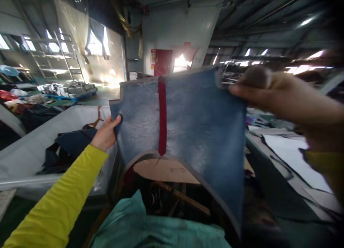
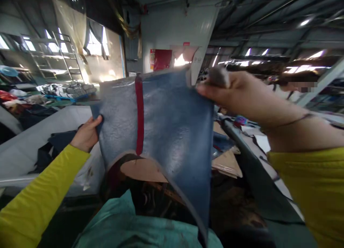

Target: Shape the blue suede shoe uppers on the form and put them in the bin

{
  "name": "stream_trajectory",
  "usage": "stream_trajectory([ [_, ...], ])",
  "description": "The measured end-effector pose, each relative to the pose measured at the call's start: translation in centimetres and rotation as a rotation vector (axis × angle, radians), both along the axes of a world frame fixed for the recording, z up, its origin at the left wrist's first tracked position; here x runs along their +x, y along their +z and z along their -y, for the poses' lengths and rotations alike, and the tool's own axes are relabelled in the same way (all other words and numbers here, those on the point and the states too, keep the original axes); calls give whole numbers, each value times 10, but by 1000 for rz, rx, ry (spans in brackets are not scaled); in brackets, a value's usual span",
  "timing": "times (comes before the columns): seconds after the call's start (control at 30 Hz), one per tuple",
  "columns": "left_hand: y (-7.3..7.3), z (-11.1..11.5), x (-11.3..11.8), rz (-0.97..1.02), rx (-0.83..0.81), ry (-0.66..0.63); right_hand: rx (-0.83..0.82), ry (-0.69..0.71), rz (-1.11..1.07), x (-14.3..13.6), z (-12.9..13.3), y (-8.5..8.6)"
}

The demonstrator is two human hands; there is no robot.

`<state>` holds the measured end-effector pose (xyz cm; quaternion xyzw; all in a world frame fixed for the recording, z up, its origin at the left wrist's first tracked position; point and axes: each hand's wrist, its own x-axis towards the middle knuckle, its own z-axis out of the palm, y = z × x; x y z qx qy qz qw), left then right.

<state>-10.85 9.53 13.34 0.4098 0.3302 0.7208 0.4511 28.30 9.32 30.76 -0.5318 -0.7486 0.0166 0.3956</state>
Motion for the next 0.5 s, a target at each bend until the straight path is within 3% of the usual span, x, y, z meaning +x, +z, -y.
stream_trajectory([
  [0.1,-26,27,-30,3,-80,36,-51,182,296,-40,-11,-21],
  [0.27,-90,47,-40,65,-210,51,90,304,500,-76,-30,-56],
  [0.37,-121,51,-37,86,-317,-4,108,392,547,-80,-39,-66],
  [0.5,-149,56,-21,8,-449,-166,-34,427,574,-62,-50,-77],
])
